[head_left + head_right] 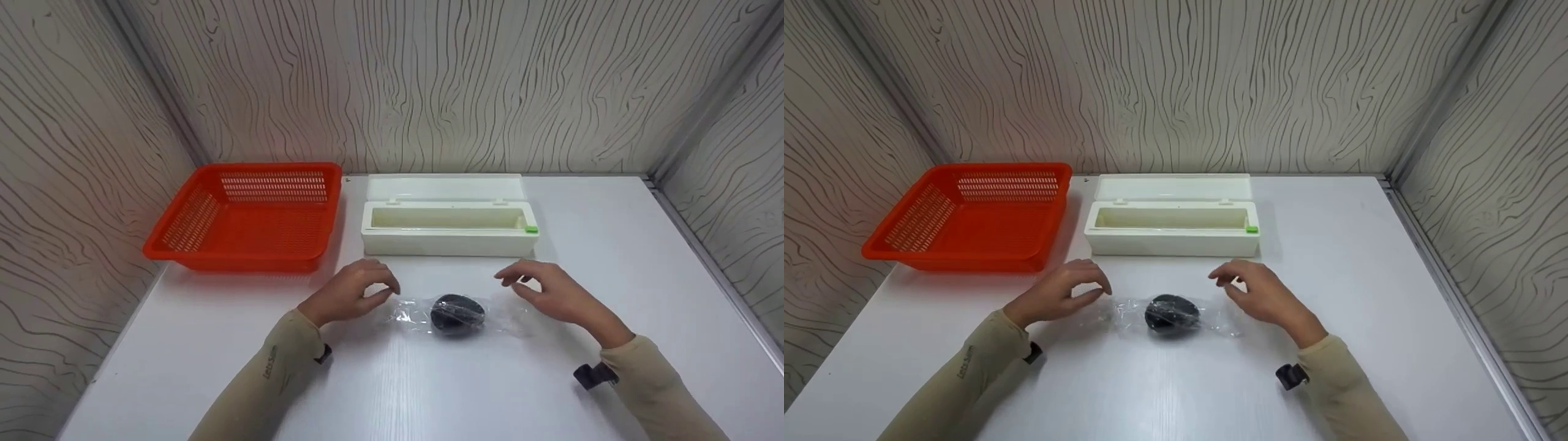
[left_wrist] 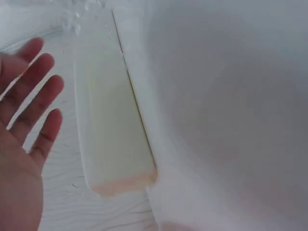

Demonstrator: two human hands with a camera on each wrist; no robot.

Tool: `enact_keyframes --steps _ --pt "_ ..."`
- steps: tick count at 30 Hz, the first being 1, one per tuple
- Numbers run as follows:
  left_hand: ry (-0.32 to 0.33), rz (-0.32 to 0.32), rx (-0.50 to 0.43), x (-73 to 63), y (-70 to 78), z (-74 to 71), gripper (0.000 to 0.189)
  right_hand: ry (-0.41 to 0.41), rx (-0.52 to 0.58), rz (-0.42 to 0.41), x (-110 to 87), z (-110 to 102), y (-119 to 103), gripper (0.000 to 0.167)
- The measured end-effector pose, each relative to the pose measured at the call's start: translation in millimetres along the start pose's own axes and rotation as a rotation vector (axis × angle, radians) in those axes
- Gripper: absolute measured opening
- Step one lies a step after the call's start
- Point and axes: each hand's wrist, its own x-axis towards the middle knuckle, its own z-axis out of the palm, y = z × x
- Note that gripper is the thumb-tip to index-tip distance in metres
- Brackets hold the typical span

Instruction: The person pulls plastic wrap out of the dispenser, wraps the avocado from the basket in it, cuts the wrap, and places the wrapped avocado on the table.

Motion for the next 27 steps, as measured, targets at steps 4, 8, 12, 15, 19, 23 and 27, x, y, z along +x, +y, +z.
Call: enact_keyframes --steps 4,8,12,15,19,23,27 --pt "-0.051 0.027 0.024 6.8 12.8 7.6 0.018 -0.076 -0.003 -0.039 8.4 19.0 -19.9 0.038" --pt "-0.081 0.065 0.09 10.0 21.1 16.8 0.017 -0.135 -0.042 -0.06 13.5 36.8 -32.9 0.054" --pt "-0.109 0.082 0.13 11.2 24.4 21.5 0.015 -0.159 -0.079 -0.056 15.0 46.0 -36.8 0.06" --pt "-0.124 0.075 0.143 10.8 25.5 22.9 0.016 -0.169 -0.085 -0.07 14.0 48.5 -36.7 0.062" --pt "-0.11 0.043 0.136 11.2 29.3 23.9 0.023 -0.173 -0.112 -0.116 14.2 51.6 -36.1 0.064" --pt "-0.066 -0.012 0.123 17.6 37.4 27.7 0.028 -0.159 -0.136 -0.15 16.8 55.4 -35.4 0.067" --pt "-0.07 -0.118 0.117 29.0 46.1 35.8 0.035 -0.13 -0.142 -0.151 19.9 57.2 -34.2 0.069"
